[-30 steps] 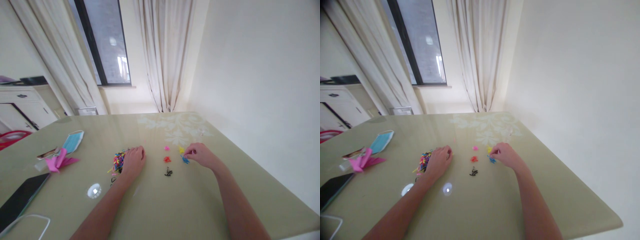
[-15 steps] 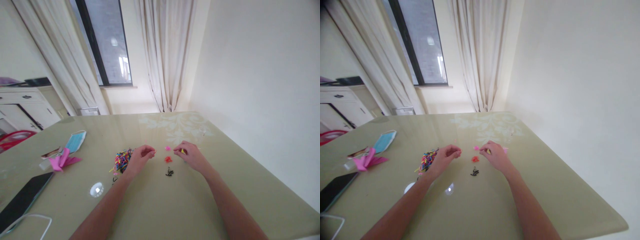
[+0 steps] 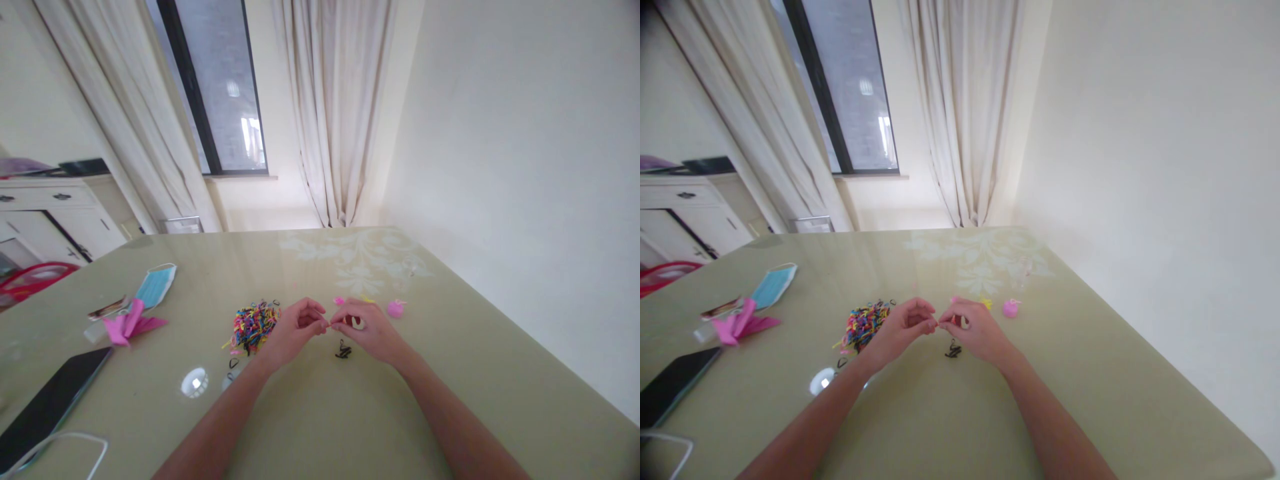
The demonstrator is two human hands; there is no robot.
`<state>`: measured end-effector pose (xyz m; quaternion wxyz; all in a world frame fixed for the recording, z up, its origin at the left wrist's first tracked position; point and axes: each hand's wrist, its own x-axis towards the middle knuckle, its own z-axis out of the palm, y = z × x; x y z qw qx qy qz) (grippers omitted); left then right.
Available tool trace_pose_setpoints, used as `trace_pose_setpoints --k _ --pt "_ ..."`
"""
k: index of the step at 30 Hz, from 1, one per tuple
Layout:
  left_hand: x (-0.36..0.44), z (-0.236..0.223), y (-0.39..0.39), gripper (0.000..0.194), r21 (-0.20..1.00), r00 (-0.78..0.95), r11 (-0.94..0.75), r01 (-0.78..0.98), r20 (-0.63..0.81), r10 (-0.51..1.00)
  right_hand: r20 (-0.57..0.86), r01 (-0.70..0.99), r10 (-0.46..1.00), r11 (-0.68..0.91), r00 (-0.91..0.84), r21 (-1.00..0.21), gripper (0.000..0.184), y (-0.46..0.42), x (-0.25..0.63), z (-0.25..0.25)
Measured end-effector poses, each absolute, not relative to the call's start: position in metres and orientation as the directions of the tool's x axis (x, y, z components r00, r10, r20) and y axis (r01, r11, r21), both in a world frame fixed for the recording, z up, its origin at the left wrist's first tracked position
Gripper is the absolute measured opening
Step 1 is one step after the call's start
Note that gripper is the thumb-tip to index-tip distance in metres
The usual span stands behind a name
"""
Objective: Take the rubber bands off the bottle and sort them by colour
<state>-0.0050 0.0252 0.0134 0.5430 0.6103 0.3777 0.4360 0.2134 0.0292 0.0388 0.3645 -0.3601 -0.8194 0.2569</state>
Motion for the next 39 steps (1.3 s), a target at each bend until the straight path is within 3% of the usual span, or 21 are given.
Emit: trace_pose_setpoints --k 3,5,7,9,11,14,19,23,26,30,32,36,39 --pt "-0.008 0.014 0.028 0.032 0.987 0.352 -0.155 0.047 0.129 0.927 0.414 0.391 0.791 0.592 -0.451 -0.705 0.021 0.028 0.216 0.044" --pt "-0.012 0.016 0.030 0.027 0.947 0.306 -0.228 0.228 0.153 0.940 0.433 0.342 0.831 0.543 -0.350 -0.767 0.020 0.028 0.221 0.050" --pt "-0.018 0.018 0.031 0.019 0.797 0.227 -0.306 0.521 0.216 0.950 0.443 0.240 0.870 0.487 -0.217 -0.840 0.018 0.029 0.228 0.055" --pt "-0.025 0.019 0.032 0.016 0.550 0.187 -0.310 0.776 0.269 0.945 0.439 0.140 0.891 0.452 -0.112 -0.881 0.019 0.030 0.235 0.059" --pt "-0.031 0.017 0.033 0.020 0.344 0.194 -0.275 0.898 0.253 0.948 0.434 0.099 0.899 0.437 -0.055 -0.894 0.021 0.031 0.239 0.060" --pt "-0.035 0.013 0.035 0.023 0.226 0.225 -0.262 0.938 0.178 0.958 0.425 0.079 0.905 0.426 -0.025 -0.901 0.023 0.032 0.240 0.059" --pt "-0.035 0.011 0.039 0.027 0.260 0.243 -0.274 0.926 0.147 0.959 0.457 0.064 0.887 0.461 -0.068 -0.885 0.020 0.036 0.238 0.052" --pt "-0.034 0.013 0.039 0.024 0.272 0.220 -0.261 0.926 0.173 0.960 0.436 0.315 0.877 0.480 -0.202 -0.819 0.019 0.045 0.233 0.035" --pt "-0.034 0.013 0.041 0.019 0.437 0.180 -0.279 0.855 0.256 0.950 0.391 0.473 0.884 0.468 -0.257 -0.747 0.011 0.051 0.226 0.021" --pt "-0.033 0.013 0.045 0.013 0.779 0.086 -0.250 0.575 0.246 0.965 0.317 0.602 0.897 0.441 -0.307 -0.666 0.012 0.053 0.219 0.009" --pt "-0.032 0.015 0.045 0.018 0.899 0.064 -0.208 0.385 0.198 0.978 0.284 0.655 0.903 0.430 -0.323 -0.622 0.014 0.053 0.218 0.008" --pt "-0.027 0.020 0.041 0.037 0.987 0.060 -0.109 0.115 0.103 0.993 0.287 0.700 0.902 0.432 -0.323 -0.568 0.015 0.052 0.219 0.010" --pt "-0.020 0.023 0.035 0.046 0.999 0.084 -0.039 -0.011 0.040 0.996 0.341 0.632 0.883 0.469 -0.322 -0.617 0.015 0.047 0.214 0.015"
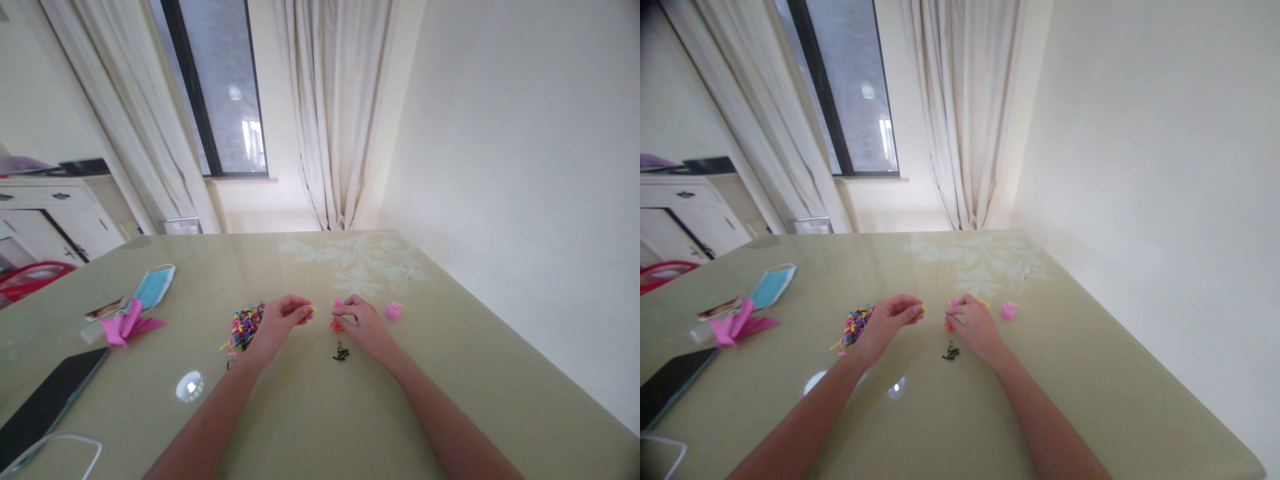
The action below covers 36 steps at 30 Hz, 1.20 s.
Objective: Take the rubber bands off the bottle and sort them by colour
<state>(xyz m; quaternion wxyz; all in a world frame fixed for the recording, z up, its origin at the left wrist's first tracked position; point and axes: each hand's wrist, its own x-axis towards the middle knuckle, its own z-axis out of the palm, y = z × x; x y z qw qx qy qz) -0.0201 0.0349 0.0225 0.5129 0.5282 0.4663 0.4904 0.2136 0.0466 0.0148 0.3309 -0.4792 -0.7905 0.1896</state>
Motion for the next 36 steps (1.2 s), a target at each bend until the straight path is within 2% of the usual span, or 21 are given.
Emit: trace_pose_setpoints --k 5,15,18,20,22,23,25,26,28,31,36 --pt "-0.011 0.025 0.028 0.045 0.999 0.162 -0.018 -0.046 0.025 0.987 0.463 0.465 0.824 0.567 -0.327 -0.680 0.023 0.034 0.200 0.023" --pt "-0.006 0.029 0.023 0.038 0.999 0.203 -0.052 0.010 0.049 0.978 0.533 0.445 0.786 0.618 -0.314 -0.648 0.013 0.028 0.200 0.030" --pt "-0.008 0.029 0.025 0.038 0.997 0.215 -0.075 0.031 0.067 0.974 0.546 0.410 0.794 0.607 -0.268 -0.681 0.014 0.029 0.201 0.034" --pt "-0.012 0.028 0.029 0.034 0.983 0.189 -0.134 0.127 0.109 0.976 0.543 0.369 0.812 0.582 -0.215 -0.725 0.016 0.029 0.205 0.039" --pt "-0.020 0.026 0.032 0.027 0.902 0.128 -0.227 0.368 0.192 0.973 0.533 0.315 0.832 0.553 -0.153 -0.772 0.020 0.029 0.211 0.046" --pt "-0.024 0.026 0.033 0.024 0.809 0.107 -0.262 0.526 0.243 0.964 0.526 0.286 0.842 0.537 -0.123 -0.794 0.021 0.028 0.215 0.050" --pt "-0.033 0.023 0.034 0.019 0.545 0.108 -0.271 0.793 0.311 0.944 0.507 0.228 0.859 0.509 -0.074 -0.830 0.022 0.026 0.223 0.058" --pt "-0.037 0.021 0.034 0.019 0.430 0.128 -0.259 0.865 0.309 0.942 0.498 0.203 0.865 0.498 -0.056 -0.843 0.022 0.025 0.226 0.062" --pt "-0.042 0.018 0.033 0.022 0.286 0.173 -0.244 0.927 0.252 0.952 0.486 0.174 0.874 0.483 -0.028 -0.859 0.022 0.022 0.232 0.068" --pt "-0.043 0.014 0.035 0.025 0.225 0.222 -0.256 0.940 0.164 0.961 0.481 0.161 0.877 0.474 0.007 -0.866 0.022 0.019 0.237 0.073" --pt "-0.041 0.010 0.039 0.025 0.200 0.226 -0.253 0.947 0.149 0.963 0.482 0.127 0.876 0.475 0.028 -0.871 0.021 0.018 0.237 0.075"
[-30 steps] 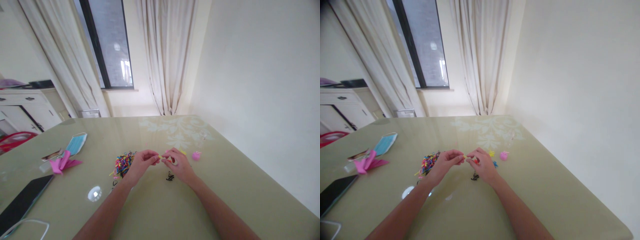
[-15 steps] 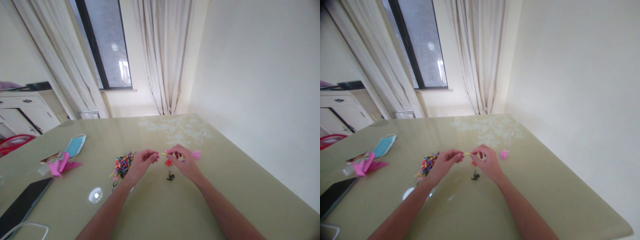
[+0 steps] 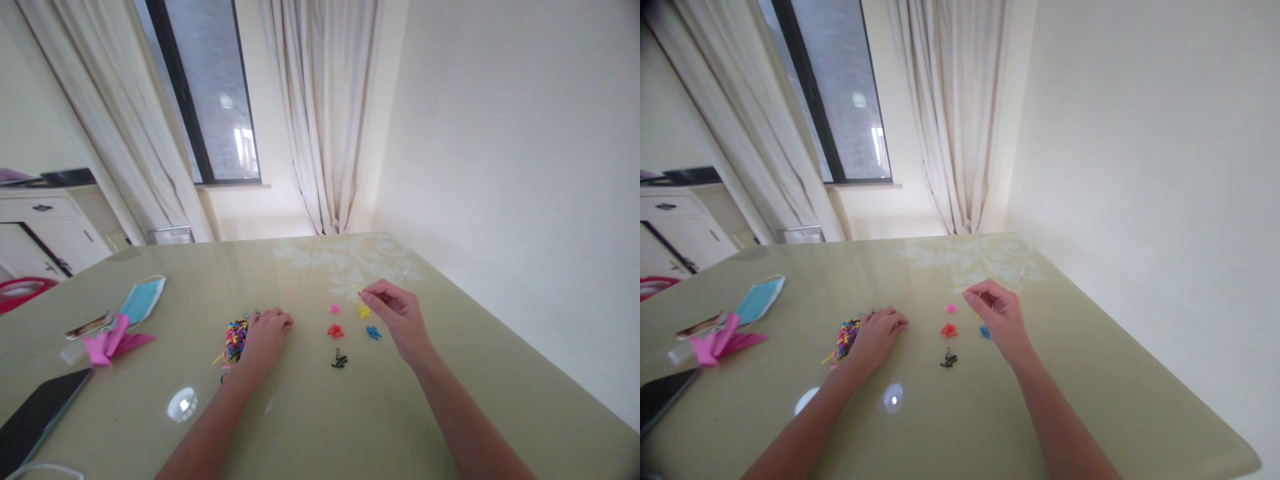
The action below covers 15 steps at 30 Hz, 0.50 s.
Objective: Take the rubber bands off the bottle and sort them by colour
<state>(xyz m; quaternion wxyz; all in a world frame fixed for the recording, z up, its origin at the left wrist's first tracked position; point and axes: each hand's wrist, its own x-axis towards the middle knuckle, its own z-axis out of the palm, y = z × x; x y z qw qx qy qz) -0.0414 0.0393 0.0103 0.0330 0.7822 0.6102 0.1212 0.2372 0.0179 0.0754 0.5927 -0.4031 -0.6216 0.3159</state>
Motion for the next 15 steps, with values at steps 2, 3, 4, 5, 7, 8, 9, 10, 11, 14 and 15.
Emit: trace_pose_setpoints --k 2,3,4,5,7,8,9,10,11,14,15 --pt "-0.041 0.009 0.039 0.023 0.182 0.230 -0.257 0.949 0.159 0.960 0.483 0.144 0.875 0.474 0.033 -0.869 0.022 0.019 0.239 0.076" --pt "-0.041 0.008 0.039 0.022 0.172 0.233 -0.263 0.949 0.173 0.957 0.483 0.162 0.875 0.472 0.038 -0.867 0.023 0.021 0.242 0.076" --pt "-0.041 0.008 0.039 0.022 0.165 0.235 -0.268 0.949 0.192 0.953 0.484 0.189 0.874 0.469 0.044 -0.863 0.024 0.023 0.245 0.075" --pt "-0.040 0.008 0.038 0.022 0.166 0.235 -0.272 0.948 0.214 0.948 0.487 0.228 0.872 0.465 0.050 -0.855 0.025 0.026 0.248 0.074" --pt "-0.039 0.008 0.039 0.021 0.212 0.220 -0.279 0.937 0.263 0.939 0.502 0.361 0.863 0.452 0.055 -0.816 0.025 0.035 0.258 0.068" --pt "-0.038 0.008 0.039 0.022 0.265 0.204 -0.284 0.921 0.291 0.935 0.514 0.455 0.856 0.438 0.051 -0.775 0.022 0.040 0.262 0.064" --pt "-0.036 0.009 0.040 0.022 0.337 0.187 -0.295 0.894 0.317 0.930 0.524 0.565 0.851 0.412 0.044 -0.715 0.019 0.045 0.266 0.060" --pt "-0.035 0.009 0.041 0.021 0.421 0.169 -0.312 0.852 0.343 0.924 0.515 0.677 0.857 0.363 0.028 -0.641 0.016 0.050 0.269 0.054" --pt "-0.034 0.009 0.042 0.021 0.506 0.151 -0.332 0.796 0.366 0.918 0.494 0.771 0.869 0.299 0.024 -0.562 0.015 0.054 0.271 0.048" --pt "-0.028 0.008 0.044 0.019 0.707 0.112 -0.375 0.600 0.389 0.914 0.423 0.925 0.906 0.190 -0.035 -0.330 0.014 0.062 0.271 0.032" --pt "-0.026 0.007 0.044 0.019 0.753 0.109 -0.375 0.542 0.379 0.919 0.401 0.945 0.914 0.180 -0.058 -0.274 0.014 0.063 0.270 0.028"
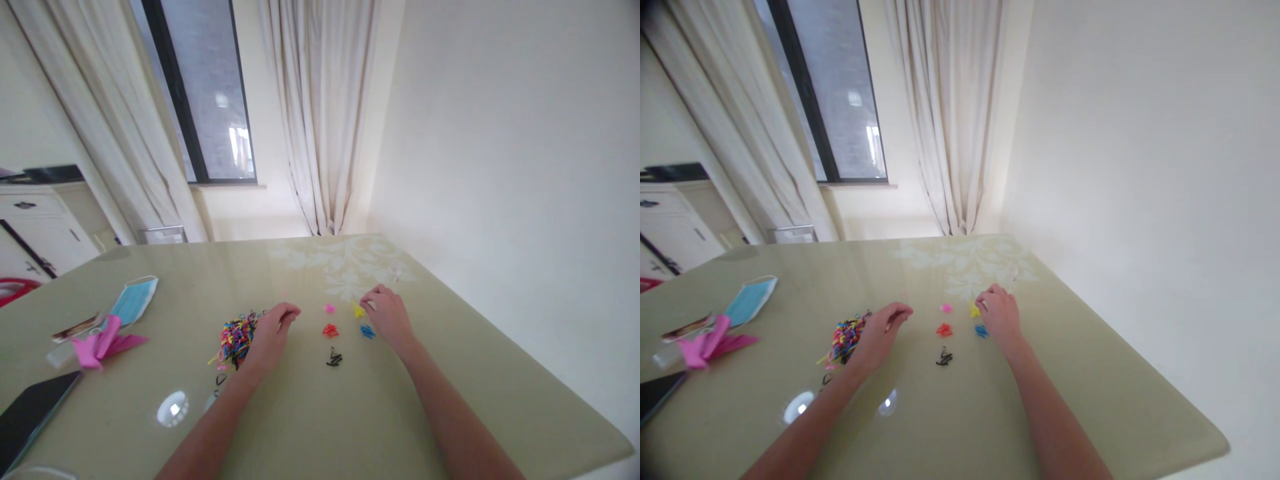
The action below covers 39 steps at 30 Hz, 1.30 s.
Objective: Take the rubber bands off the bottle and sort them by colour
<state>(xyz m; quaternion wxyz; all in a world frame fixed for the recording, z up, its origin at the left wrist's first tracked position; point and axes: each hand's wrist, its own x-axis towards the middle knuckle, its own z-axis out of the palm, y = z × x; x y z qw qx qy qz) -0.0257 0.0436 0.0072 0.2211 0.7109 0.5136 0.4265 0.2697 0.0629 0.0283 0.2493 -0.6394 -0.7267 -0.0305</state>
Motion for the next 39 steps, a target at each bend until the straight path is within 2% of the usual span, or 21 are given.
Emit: trace_pose_setpoints --k 3,5,7,10,13,16,20,25,30,33,35,37,39 --pt "-0.018 0.006 0.042 0.019 0.865 0.121 -0.335 0.373 0.313 0.942 0.355 0.969 0.930 0.165 -0.092 -0.182 0.018 0.064 0.267 0.021" --pt "-0.013 0.007 0.040 0.019 0.931 0.134 -0.280 0.234 0.254 0.958 0.363 0.970 0.929 0.153 -0.075 -0.191 0.021 0.064 0.266 0.022" --pt "-0.009 0.008 0.037 0.025 0.973 0.142 -0.210 0.098 0.195 0.971 0.409 0.941 0.911 0.180 -0.049 -0.287 0.020 0.061 0.263 0.025" --pt "-0.003 0.013 0.032 0.034 0.992 0.138 -0.127 -0.022 0.129 0.982 0.468 0.787 0.882 0.332 -0.062 -0.520 0.013 0.052 0.249 0.032" --pt "0.000 0.019 0.027 0.039 0.994 0.144 -0.086 -0.061 0.094 0.985 0.465 0.585 0.867 0.475 -0.182 -0.657 0.016 0.037 0.226 0.038" --pt "0.001 0.022 0.025 0.040 0.994 0.162 -0.080 -0.068 0.090 0.983 0.462 0.476 0.844 0.535 -0.273 -0.698 0.018 0.026 0.209 0.039" --pt "0.002 0.023 0.023 0.038 0.993 0.178 -0.093 -0.074 0.105 0.978 0.471 0.454 0.833 0.553 -0.290 -0.698 0.009 0.021 0.203 0.041" --pt "0.002 0.023 0.022 0.038 0.991 0.188 -0.101 -0.087 0.116 0.975 0.502 0.432 0.811 0.586 -0.302 -0.686 0.014 0.019 0.204 0.044" --pt "0.002 0.019 0.023 0.039 0.991 0.211 -0.105 -0.077 0.119 0.970 0.498 0.424 0.808 0.589 -0.313 -0.689 0.007 0.021 0.204 0.042" --pt "-0.001 0.017 0.025 0.039 0.989 0.224 -0.147 0.006 0.142 0.964 0.507 0.398 0.817 0.576 -0.274 -0.714 0.012 0.023 0.206 0.041" --pt "-0.007 0.017 0.028 0.034 0.956 0.190 -0.219 0.194 0.183 0.965 0.519 0.364 0.827 0.561 -0.214 -0.744 0.015 0.025 0.209 0.043" --pt "-0.016 0.016 0.030 0.028 0.808 0.120 -0.283 0.517 0.259 0.958 0.526 0.323 0.839 0.541 -0.141 -0.776 0.017 0.025 0.211 0.045" --pt "-0.025 0.013 0.033 0.023 0.510 0.083 -0.263 0.819 0.347 0.934 0.531 0.278 0.844 0.529 -0.077 -0.801 0.018 0.024 0.213 0.049"
